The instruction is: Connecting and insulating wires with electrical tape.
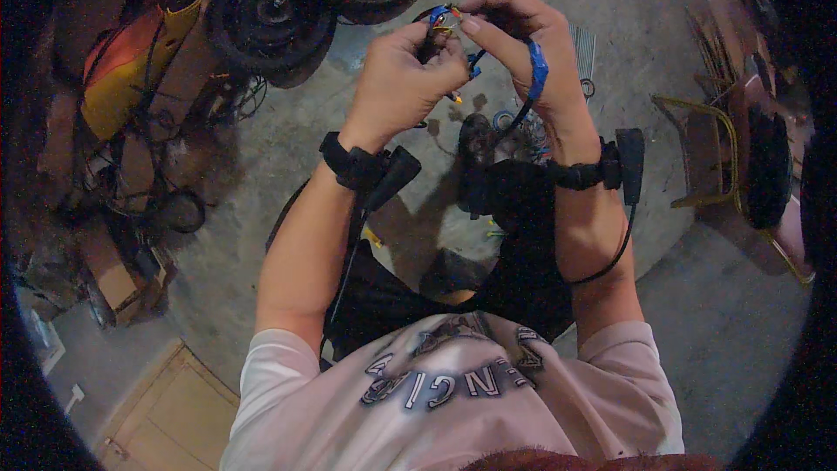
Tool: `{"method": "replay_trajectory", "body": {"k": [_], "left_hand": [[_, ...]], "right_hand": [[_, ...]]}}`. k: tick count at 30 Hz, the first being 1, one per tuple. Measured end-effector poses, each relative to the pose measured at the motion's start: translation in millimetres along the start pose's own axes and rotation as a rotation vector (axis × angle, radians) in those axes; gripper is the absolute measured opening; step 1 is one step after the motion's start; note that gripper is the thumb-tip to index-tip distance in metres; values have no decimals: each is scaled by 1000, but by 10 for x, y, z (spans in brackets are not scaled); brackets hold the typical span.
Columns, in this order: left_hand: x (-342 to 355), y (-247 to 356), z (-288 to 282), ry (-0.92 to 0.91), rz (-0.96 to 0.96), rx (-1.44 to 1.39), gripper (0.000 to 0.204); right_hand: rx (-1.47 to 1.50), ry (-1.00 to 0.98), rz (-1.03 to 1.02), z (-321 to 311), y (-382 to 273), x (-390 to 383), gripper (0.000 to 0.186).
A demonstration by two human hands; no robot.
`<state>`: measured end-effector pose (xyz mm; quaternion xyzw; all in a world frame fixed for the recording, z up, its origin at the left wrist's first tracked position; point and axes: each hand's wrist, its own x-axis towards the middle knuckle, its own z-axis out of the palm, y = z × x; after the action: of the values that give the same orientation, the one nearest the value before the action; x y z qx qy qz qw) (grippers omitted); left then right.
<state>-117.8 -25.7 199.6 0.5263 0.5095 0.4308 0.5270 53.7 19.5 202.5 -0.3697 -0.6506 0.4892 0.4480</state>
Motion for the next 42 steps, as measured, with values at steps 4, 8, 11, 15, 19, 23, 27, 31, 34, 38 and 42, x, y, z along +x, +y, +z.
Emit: {"method": "replay_trajectory", "body": {"k": [4, 8, 11, 15, 19, 23, 27, 31, 34, 38, 42], "left_hand": [[-20, 61, 38, 32, 39, 42, 15], [4, 81, 23, 48, 123, 72, 13], [47, -47, 2, 85, 240, 158, 14], [83, -56, -12, 89, 302, 214, 16], [93, -3, -23, 122, 359, 307, 16], [127, 3, -50, 162, 490, 432, 15], [136, 52, -70, 148, 443, 438, 16], [157, 94, -100, 156, 489, 478, 17], [166, 134, -123, 137, 460, 491, 17], [187, 141, -152, 122, 433, 518, 17], [212, 115, -187, 104, 433, 538, 19]], "right_hand": [[49, -14, 26, -4, 0, 0, 21], [88, -1, 29, 3, -33, 52, 22], [160, -20, 103, 21, -70, 60, 22], [196, -6, 129, 56, -113, 61, 21], [251, -5, 107, 83, -109, 72, 21], [128, -1, 34, 71, -147, 83, 22], [-75, 12, 30, 23, -190, 102, 26], [-208, 7, -58, 13, -234, 117, 28], [-321, -36, -75, -18, -318, 163, 28], [-276, -35, -37, -30, -313, 185, 30], [-326, -50, -111, -23, -333, 211, 29]]}}
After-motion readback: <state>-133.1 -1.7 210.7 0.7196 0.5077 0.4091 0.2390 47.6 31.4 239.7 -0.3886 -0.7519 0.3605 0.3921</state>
